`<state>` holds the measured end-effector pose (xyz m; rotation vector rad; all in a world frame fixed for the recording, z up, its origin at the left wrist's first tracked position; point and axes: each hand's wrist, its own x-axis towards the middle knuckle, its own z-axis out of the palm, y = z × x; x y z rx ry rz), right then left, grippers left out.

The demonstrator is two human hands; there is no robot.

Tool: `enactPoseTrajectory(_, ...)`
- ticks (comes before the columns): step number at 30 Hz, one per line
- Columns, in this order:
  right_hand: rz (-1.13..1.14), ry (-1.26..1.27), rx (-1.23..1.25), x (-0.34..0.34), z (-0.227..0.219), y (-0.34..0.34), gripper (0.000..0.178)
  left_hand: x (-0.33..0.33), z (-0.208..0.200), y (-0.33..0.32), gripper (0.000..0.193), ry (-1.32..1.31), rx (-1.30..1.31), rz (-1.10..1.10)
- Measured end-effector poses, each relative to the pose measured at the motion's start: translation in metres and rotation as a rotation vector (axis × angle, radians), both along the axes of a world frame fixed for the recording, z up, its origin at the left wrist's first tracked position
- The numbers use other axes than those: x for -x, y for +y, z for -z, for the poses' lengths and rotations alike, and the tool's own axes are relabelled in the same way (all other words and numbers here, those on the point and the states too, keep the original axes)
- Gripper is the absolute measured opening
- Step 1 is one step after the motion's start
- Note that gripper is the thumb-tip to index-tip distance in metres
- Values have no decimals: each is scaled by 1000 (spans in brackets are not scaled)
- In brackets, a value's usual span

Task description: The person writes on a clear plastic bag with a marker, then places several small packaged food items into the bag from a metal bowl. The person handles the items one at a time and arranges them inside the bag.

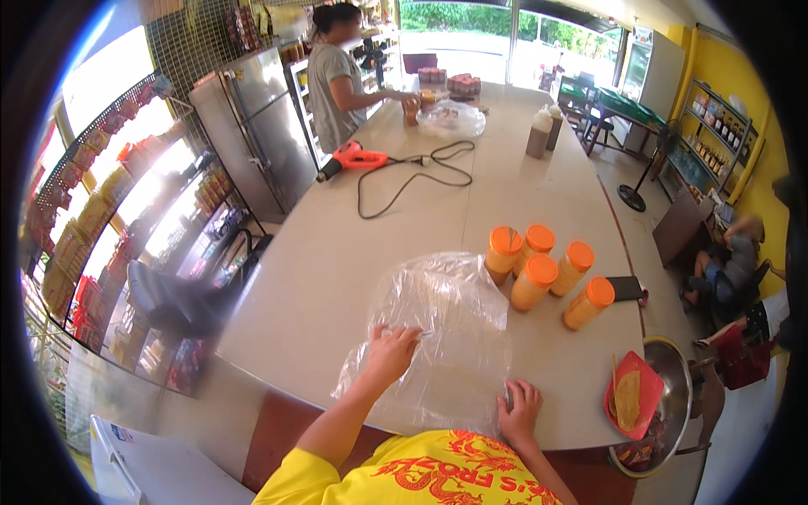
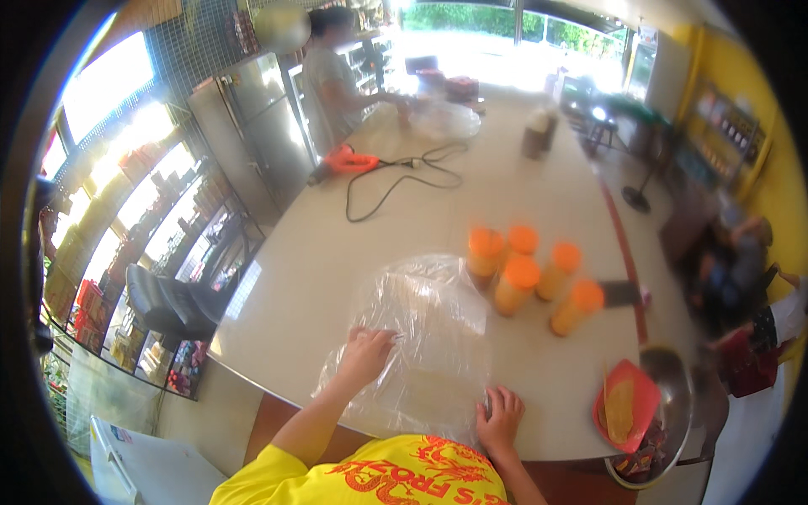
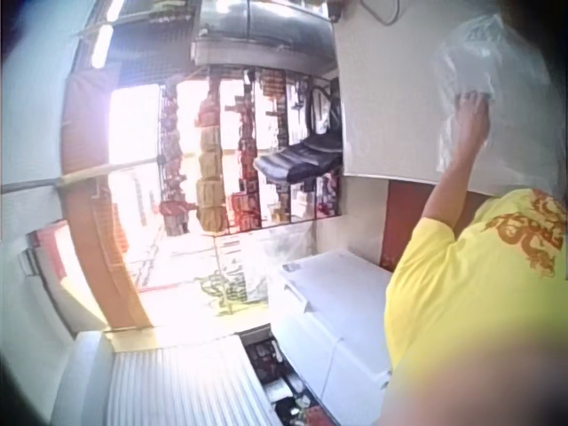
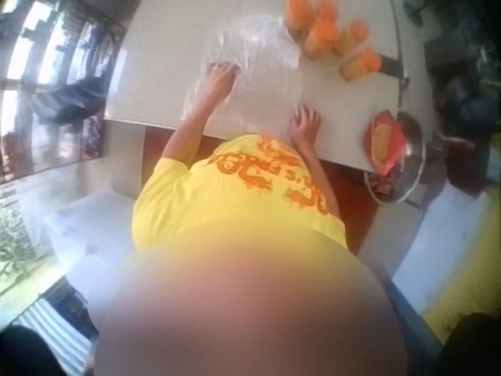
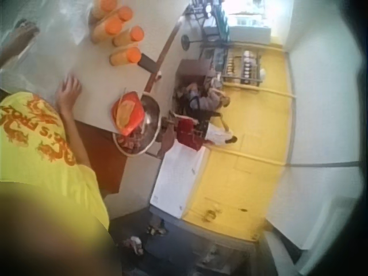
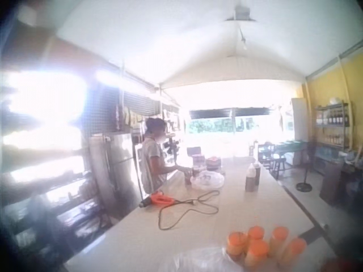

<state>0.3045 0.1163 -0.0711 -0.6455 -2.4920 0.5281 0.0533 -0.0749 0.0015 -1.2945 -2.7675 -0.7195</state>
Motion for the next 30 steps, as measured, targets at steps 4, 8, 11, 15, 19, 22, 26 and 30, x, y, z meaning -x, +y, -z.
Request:
enactPoseTrajectory(4,43,98,190,9,-18,-7,51,-26,-41,-18,40,-378,84,9)
enactPoseTrajectory(8,-410,61,172,26,-45,-20,52,-52,-59,-9,54,-864,338,202)
enactPoseTrajectory(11,-635,-14,238,42,-55,-29,37,-62,-58,-1,55,-1146,346,270)
enactPoseTrajectory(15,-542,-48,483,45,-62,-24,31,-48,-49,-15,66,-1496,-163,477)
enactPoseTrajectory(19,-615,-301,998,42,-83,-17,28,-42,-33,-10,66,-1328,-497,686)
enactPoseTrajectory(22,-825,-414,1014,50,-104,-37,30,-64,-31,11,53,-1096,-482,648)
enactPoseTrajectory(26,-911,-245,1382,53,-115,-42,38,-62,-59,8,41,-1129,-621,434)
enactPoseTrajectory(30,-459,-280,878,27,-100,-5,42,4,-75,-32,33,-766,-407,-57)
